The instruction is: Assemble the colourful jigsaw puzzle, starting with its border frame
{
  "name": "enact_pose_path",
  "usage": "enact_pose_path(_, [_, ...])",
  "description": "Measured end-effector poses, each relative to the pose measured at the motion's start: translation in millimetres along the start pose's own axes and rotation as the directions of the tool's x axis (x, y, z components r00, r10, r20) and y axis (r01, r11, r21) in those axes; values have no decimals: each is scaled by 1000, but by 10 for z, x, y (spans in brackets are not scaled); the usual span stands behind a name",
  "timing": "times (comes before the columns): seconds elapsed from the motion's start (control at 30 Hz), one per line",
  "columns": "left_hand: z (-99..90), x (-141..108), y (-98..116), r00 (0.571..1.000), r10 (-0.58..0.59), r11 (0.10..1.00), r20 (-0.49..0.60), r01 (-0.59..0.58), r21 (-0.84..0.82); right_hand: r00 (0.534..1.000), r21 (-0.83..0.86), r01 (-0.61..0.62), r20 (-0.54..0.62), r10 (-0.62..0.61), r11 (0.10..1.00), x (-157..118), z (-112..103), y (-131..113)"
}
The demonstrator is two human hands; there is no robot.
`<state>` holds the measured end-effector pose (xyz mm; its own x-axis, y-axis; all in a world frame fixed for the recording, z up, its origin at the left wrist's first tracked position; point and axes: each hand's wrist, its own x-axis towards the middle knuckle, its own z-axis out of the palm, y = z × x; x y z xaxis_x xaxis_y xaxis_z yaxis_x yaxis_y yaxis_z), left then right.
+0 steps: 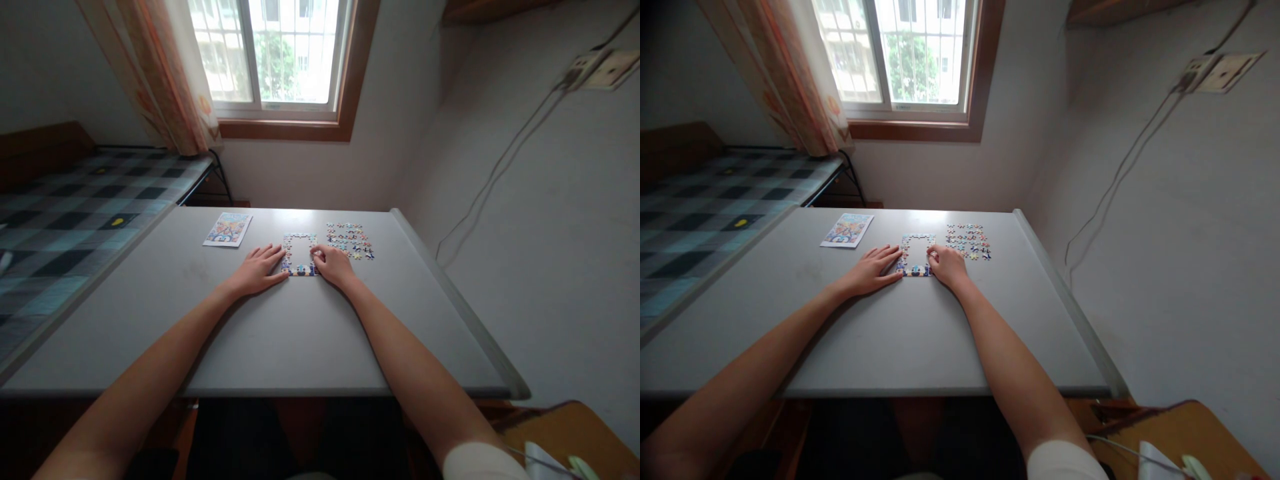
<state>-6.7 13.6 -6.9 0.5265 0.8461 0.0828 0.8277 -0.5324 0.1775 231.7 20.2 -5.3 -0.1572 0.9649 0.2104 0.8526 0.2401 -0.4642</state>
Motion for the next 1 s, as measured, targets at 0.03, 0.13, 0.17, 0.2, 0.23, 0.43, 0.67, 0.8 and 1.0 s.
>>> enact_pose_path(0.03, [2, 0, 0, 1000, 0, 1000, -1, 0, -1, 1000, 1, -1, -2, 1, 1000, 0, 0, 1])
enact_pose_path(0.13, [13, 1, -9, 1000, 2, 1000, -5, -2, -3, 1000, 2, -3, -3, 3, 1000, 0, -1, 4])
enact_pose_path(0.17, [17, 1, -12, 1000, 4, 1000, -6, -4, -4, 1000, 2, -1, -3, 1, 1000, 0, 0, 6])
enact_pose_path(0.2, [20, 2, -15, 1000, 6, 1000, -6, -6, -4, 1000, 2, 1, -4, -1, 1000, -1, 2, 8])
enact_pose_path(0.23, [22, 3, -17, 1000, 8, 1000, -6, -8, -4, 1000, 2, 3, -6, -3, 1000, -3, 6, 9])
enact_pose_path(0.43, [15, 2, -13, 1000, 7, 1000, -9, -7, -5, 1000, 29, 0, 8, -1, 1000, 3, -12, -3])
enact_pose_path(0.67, [-1, 0, -2, 1000, 13, 1000, 4, -13, -10, 963, 79, -176, -192, 188, 981, 116, -465, 302])
enact_pose_path(0.8, [7, -2, -6, 1000, 13, 1000, -6, -13, -5, 875, 69, -416, -243, 419, 907, 82, -726, 723])
enact_pose_path(1.0, [-4, -5, 1, 1000, 11, 1000, 8, -11, -8, 842, -88, -536, -125, 525, 840, 15, -765, 1087])
